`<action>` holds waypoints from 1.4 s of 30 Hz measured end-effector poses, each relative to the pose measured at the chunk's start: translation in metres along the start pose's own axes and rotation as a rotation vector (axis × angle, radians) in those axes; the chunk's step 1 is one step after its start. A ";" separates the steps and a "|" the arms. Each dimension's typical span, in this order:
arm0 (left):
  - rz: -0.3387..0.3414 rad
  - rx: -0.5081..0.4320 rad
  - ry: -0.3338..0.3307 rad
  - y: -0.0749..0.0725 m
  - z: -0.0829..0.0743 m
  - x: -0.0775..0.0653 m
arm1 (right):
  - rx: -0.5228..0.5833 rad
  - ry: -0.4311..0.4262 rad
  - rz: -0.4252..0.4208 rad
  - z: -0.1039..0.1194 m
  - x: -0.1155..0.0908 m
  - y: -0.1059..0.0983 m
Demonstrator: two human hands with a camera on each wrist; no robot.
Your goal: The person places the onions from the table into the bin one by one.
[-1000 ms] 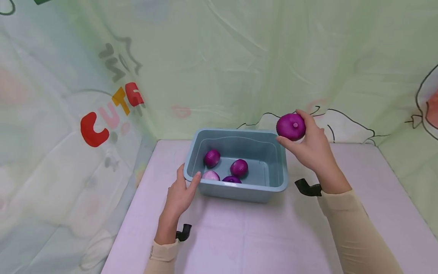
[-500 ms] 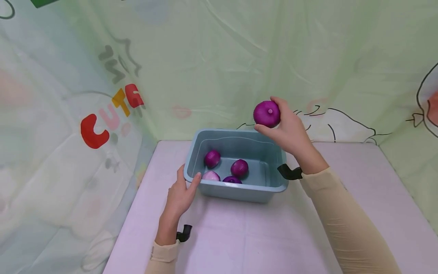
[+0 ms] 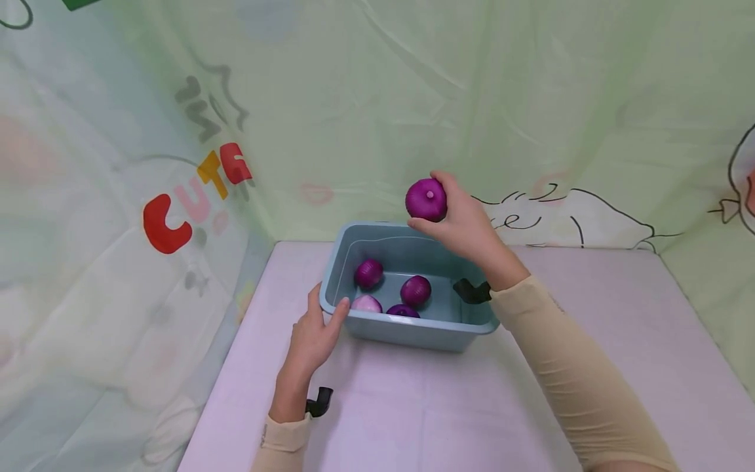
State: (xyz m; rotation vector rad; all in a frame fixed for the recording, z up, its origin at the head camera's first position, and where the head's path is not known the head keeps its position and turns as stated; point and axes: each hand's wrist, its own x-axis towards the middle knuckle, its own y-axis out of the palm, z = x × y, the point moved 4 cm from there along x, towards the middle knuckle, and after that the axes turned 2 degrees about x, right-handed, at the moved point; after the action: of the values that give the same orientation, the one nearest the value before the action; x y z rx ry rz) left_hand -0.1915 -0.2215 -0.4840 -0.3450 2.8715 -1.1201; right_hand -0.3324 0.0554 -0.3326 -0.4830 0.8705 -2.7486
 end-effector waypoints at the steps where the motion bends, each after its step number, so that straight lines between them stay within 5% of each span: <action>1: 0.001 -0.001 -0.001 0.000 0.000 0.000 | -0.001 0.002 0.007 0.000 0.001 0.003; 27: -0.001 0.003 0.004 0.001 0.003 0.003 | -0.076 0.020 0.209 -0.005 0.024 0.089; 37: 0.007 -0.003 0.004 0.001 0.002 0.003 | -0.008 0.117 0.321 -0.020 0.029 0.114; 42: 0.009 0.001 -0.006 0.000 0.002 0.002 | -0.086 0.171 0.358 -0.026 0.031 0.129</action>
State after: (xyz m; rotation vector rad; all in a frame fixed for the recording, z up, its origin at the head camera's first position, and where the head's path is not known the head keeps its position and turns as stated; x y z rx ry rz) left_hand -0.1935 -0.2235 -0.4859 -0.3350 2.8642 -1.1167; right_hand -0.3566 -0.0439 -0.4207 -0.0923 1.0071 -2.4553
